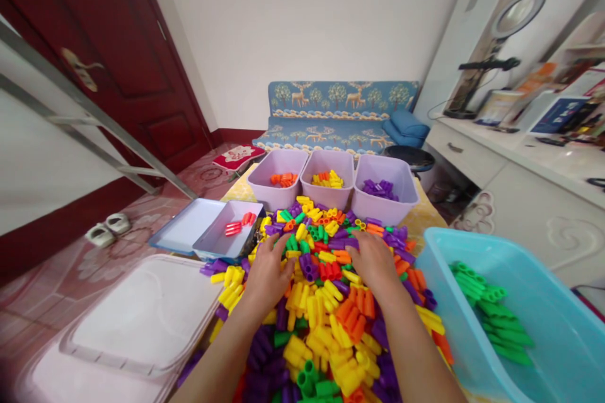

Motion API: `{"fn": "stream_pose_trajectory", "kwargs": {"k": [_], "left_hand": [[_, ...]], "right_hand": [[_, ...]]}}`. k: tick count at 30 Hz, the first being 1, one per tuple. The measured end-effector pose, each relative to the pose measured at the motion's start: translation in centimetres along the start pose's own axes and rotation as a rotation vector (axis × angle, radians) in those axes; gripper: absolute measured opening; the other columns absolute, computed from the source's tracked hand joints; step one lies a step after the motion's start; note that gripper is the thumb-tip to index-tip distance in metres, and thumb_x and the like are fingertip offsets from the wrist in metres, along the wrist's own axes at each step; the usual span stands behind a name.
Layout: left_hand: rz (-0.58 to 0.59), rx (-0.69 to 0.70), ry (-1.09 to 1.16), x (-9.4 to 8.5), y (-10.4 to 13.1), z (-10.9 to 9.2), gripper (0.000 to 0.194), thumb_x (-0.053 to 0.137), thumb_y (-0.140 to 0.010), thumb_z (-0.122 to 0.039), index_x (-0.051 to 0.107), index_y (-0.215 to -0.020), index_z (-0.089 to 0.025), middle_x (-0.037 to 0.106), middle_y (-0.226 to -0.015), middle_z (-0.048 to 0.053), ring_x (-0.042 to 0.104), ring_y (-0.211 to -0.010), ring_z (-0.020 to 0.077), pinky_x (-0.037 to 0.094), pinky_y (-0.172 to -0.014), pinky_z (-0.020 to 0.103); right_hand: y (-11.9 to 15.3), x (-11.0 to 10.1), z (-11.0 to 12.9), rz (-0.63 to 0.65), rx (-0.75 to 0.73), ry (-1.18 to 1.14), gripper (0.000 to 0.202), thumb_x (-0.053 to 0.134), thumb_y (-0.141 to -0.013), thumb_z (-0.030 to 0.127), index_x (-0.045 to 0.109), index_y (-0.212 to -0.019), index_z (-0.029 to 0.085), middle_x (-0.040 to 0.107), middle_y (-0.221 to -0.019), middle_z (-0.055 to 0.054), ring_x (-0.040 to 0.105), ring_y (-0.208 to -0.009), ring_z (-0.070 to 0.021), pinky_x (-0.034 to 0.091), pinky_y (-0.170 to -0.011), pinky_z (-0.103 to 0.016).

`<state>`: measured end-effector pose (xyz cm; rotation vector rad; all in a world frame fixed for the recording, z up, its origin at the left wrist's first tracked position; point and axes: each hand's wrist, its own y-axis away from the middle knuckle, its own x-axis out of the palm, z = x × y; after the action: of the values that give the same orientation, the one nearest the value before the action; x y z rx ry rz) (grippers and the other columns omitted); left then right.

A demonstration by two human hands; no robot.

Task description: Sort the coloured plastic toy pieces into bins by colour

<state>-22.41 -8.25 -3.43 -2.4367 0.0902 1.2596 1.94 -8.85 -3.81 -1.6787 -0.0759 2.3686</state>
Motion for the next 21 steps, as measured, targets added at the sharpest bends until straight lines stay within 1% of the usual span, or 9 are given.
{"fn": "stream_pose_trajectory", "kwargs": {"k": [3, 5, 8, 12, 15, 17, 21], "left_hand": [[0.062, 0.018, -0.056, 0.2, -1.2, -0.1, 0.046, 0.059, -0.076, -0.022, 0.06, -0.122, -0.018, 0.057, -0.122, 0.017, 0.055, -0.109, 0.0337, 0.043, -0.095, 0.05], [0.088, 0.065, -0.035, 0.3, -1.9, -0.2, 0.047, 0.06, -0.072, -0.016, 0.062, -0.119, -0.022, 0.061, -0.118, 0.013, 0.056, -0.104, 0.031, 0.045, -0.092, 0.046], [0.12, 0.158, 0.056, 0.6, -2.6, -0.1, 0.052, 0.056, -0.068, -0.007, 0.066, -0.114, -0.028, 0.064, -0.111, 0.007, 0.057, -0.101, 0.0266, 0.046, -0.09, 0.04], [0.108, 0.202, 0.177, 1.0, -2.6, 0.0, 0.052, 0.051, -0.069, -0.002, 0.068, -0.111, -0.028, 0.067, -0.101, 0.005, 0.058, -0.098, 0.0239, 0.046, -0.09, 0.039], [0.088, 0.215, 0.214, 1.3, -2.4, 0.0, 0.054, 0.049, -0.071, -0.001, 0.067, -0.114, -0.028, 0.068, -0.102, 0.005, 0.058, -0.1, 0.023, 0.046, -0.091, 0.039], [0.084, 0.212, 0.244, 1.4, -2.3, 0.0, 0.052, 0.051, -0.073, -0.002, 0.067, -0.114, -0.028, 0.068, -0.104, 0.004, 0.058, -0.101, 0.023, 0.046, -0.092, 0.039], [0.088, 0.138, 0.356, 1.6, -2.2, 0.0, 0.041, 0.056, -0.08, -0.015, 0.063, -0.119, -0.024, 0.069, -0.108, 0.005, 0.061, -0.099, 0.0221, 0.048, -0.091, 0.039]], "right_hand": [[-0.4, 0.8, 0.3, 0.059, -0.026, -0.012, 0.041, 0.062, -0.078, 0.027, 0.064, -0.119, 0.02, 0.066, -0.116, -0.013, 0.058, -0.111, -0.0309, 0.042, -0.096, -0.045], [-0.3, 1.2, 1.0, 0.098, -0.056, -0.031, 0.042, 0.064, -0.077, 0.028, 0.064, -0.119, 0.024, 0.067, -0.114, -0.01, 0.06, -0.108, -0.0285, 0.044, -0.094, -0.042], [0.0, 1.5, 1.7, 0.133, -0.091, -0.06, 0.043, 0.065, -0.076, 0.027, 0.064, -0.119, 0.026, 0.067, -0.112, -0.007, 0.06, -0.107, -0.0263, 0.044, -0.093, -0.039], [0.0, 1.8, 2.0, 0.183, -0.178, -0.215, 0.047, 0.061, -0.077, 0.02, 0.06, -0.124, 0.027, 0.063, -0.118, -0.007, 0.057, -0.112, -0.0237, 0.042, -0.097, -0.037], [-0.3, 2.2, 2.1, 0.219, -0.201, -0.362, 0.05, 0.058, -0.077, 0.015, 0.057, -0.126, 0.026, 0.06, -0.126, -0.007, 0.054, -0.117, -0.0234, 0.039, -0.101, -0.039], [-0.8, 2.3, 2.2, 0.237, -0.199, -0.419, 0.045, 0.056, -0.078, 0.014, 0.06, -0.121, 0.025, 0.062, -0.123, -0.005, 0.055, -0.115, -0.0231, 0.039, -0.1, -0.04], [-1.7, 2.2, 2.6, 0.278, -0.241, -0.48, 0.028, 0.052, -0.077, 0.012, 0.066, -0.099, 0.022, 0.069, -0.101, -0.002, 0.062, -0.1, -0.0202, 0.044, -0.092, -0.036]]}}
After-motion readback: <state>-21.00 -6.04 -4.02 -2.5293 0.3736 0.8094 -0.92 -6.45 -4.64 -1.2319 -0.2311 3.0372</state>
